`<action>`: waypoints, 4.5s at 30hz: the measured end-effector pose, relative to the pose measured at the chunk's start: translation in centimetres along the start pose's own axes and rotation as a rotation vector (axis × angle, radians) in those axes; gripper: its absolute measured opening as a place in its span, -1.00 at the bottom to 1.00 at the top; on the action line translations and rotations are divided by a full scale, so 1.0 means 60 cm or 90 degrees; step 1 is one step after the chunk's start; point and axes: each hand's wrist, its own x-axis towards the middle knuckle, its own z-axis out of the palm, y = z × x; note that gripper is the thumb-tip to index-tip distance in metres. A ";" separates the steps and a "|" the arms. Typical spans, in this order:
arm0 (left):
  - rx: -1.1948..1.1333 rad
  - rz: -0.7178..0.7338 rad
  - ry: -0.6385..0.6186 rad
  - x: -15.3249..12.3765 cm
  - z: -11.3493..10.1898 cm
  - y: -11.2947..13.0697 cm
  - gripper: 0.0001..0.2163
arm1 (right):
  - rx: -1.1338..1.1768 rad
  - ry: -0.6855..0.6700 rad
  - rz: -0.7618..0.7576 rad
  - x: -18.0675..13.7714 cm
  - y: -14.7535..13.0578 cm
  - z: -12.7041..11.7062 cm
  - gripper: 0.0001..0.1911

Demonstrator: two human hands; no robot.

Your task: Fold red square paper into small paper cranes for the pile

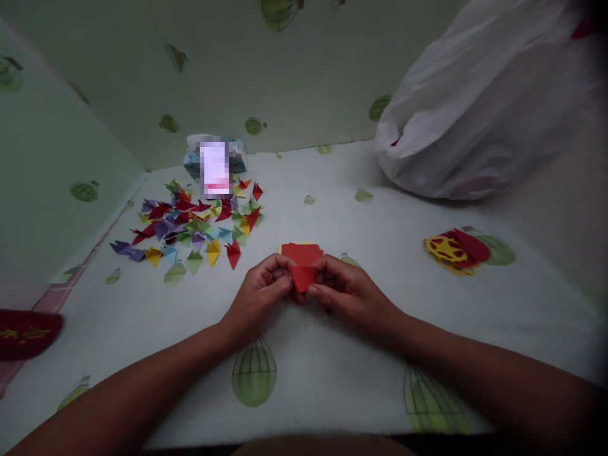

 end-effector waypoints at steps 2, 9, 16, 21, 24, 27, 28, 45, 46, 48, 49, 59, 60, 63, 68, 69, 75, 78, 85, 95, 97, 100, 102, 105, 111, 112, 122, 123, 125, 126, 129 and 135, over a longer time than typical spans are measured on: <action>-0.009 -0.003 0.010 -0.001 0.002 0.001 -0.92 | -0.024 0.006 -0.001 0.000 0.002 0.000 -0.79; -0.012 -0.009 -0.002 -0.001 0.002 0.002 -0.91 | -0.031 -0.001 0.002 -0.001 -0.004 0.001 -0.81; -0.003 -0.016 -0.011 -0.001 0.002 0.001 -0.93 | -0.011 -0.002 0.004 -0.002 -0.002 -0.001 -0.84; -0.009 -0.008 0.011 -0.002 0.003 0.003 -0.93 | -0.040 0.005 0.007 -0.001 0.000 -0.002 -0.76; -0.015 -0.013 0.000 -0.002 0.002 0.002 -0.92 | -0.037 0.003 0.008 -0.001 -0.003 -0.001 -0.79; -0.014 -0.010 -0.013 -0.001 0.000 0.000 -0.93 | -0.012 -0.010 -0.006 0.000 -0.006 0.001 -0.83; -0.015 -0.010 -0.017 -0.001 -0.001 0.000 -0.93 | -0.004 -0.013 -0.010 0.000 -0.007 0.001 -0.84; 0.024 0.004 -0.028 -0.009 0.007 0.011 -0.83 | -0.080 0.041 0.014 -0.002 -0.012 0.000 -0.82; 0.034 -0.001 -0.022 -0.010 0.009 0.012 -0.83 | -0.078 0.044 0.016 -0.002 -0.013 0.000 -0.82; 0.061 -0.008 -0.007 -0.011 0.012 0.014 -0.84 | -0.073 0.044 0.015 -0.002 -0.013 0.002 -0.83; 0.075 -0.009 0.001 -0.011 0.014 0.015 -0.85 | -0.072 0.040 0.012 -0.003 -0.013 0.002 -0.84; 0.107 0.000 0.034 -0.009 0.017 0.010 -0.85 | -0.094 0.041 -0.031 -0.001 -0.007 0.003 -0.91; 0.111 0.003 0.036 -0.008 0.018 0.010 -0.85 | -0.090 0.047 -0.028 -0.001 -0.005 0.003 -0.91; 0.136 0.022 0.044 -0.008 0.018 0.009 -0.85 | -0.073 0.057 -0.014 -0.002 -0.002 0.003 -0.91; 0.146 0.042 0.033 -0.012 0.016 0.013 -0.84 | -0.078 0.077 -0.011 -0.001 -0.004 0.003 -0.89; 0.142 0.041 0.030 -0.013 0.015 0.014 -0.84 | -0.084 0.079 -0.010 -0.001 -0.005 0.003 -0.90; 0.110 0.019 0.039 -0.015 0.015 0.017 -0.85 | -0.091 0.091 -0.006 -0.003 -0.008 0.003 -0.89; 0.094 0.011 0.041 -0.014 0.016 0.016 -0.86 | -0.100 0.098 -0.021 -0.004 -0.007 0.003 -0.88; 0.103 0.017 0.058 -0.013 0.015 0.016 -0.90 | -0.103 0.097 -0.037 -0.003 -0.008 0.001 -0.88; 0.259 0.117 0.075 -0.010 0.011 0.006 -0.89 | -0.074 0.114 -0.014 -0.006 -0.007 0.001 -0.88; 0.295 0.131 0.086 -0.010 0.010 0.005 -0.92 | -0.073 0.112 -0.013 -0.006 -0.007 0.001 -0.88; 0.347 0.162 0.097 -0.010 0.009 0.004 -0.93 | -0.066 0.114 -0.010 -0.006 -0.007 0.001 -0.88; 0.368 0.187 0.098 -0.010 0.009 0.003 -0.96 | -0.064 0.113 -0.014 -0.006 -0.006 0.001 -0.89; 0.389 0.219 0.093 -0.010 0.008 0.003 -0.99 | -0.068 0.111 -0.020 -0.007 -0.006 0.002 -0.90; 0.415 0.251 0.080 -0.014 0.008 0.005 -0.97 | -0.118 0.112 -0.047 -0.008 -0.008 0.002 -0.90; 0.406 0.248 0.080 -0.014 0.008 0.005 -0.97 | -0.119 0.111 -0.047 -0.008 -0.008 0.002 -0.90; 0.388 0.235 0.077 -0.011 0.010 0.004 -0.97 | -0.135 0.089 -0.080 -0.006 -0.009 0.003 -0.93; 0.379 0.227 0.078 -0.011 0.010 0.004 -0.97 | -0.139 0.088 -0.080 -0.006 -0.009 0.003 -0.93; 0.361 0.214 0.072 -0.010 0.010 0.003 -0.96 | -0.145 0.095 -0.069 -0.006 -0.010 0.002 -0.92; 0.358 0.211 0.067 -0.009 0.009 0.002 -0.94 | -0.145 0.103 -0.062 -0.006 -0.011 0.002 -0.91; 0.363 0.212 0.061 -0.006 0.008 -0.001 -0.91 | -0.137 0.123 -0.048 -0.007 -0.011 0.002 -0.89; 0.381 0.217 0.083 -0.006 0.005 0.000 -0.95 | -0.129 0.105 -0.053 -0.003 -0.003 0.002 -0.98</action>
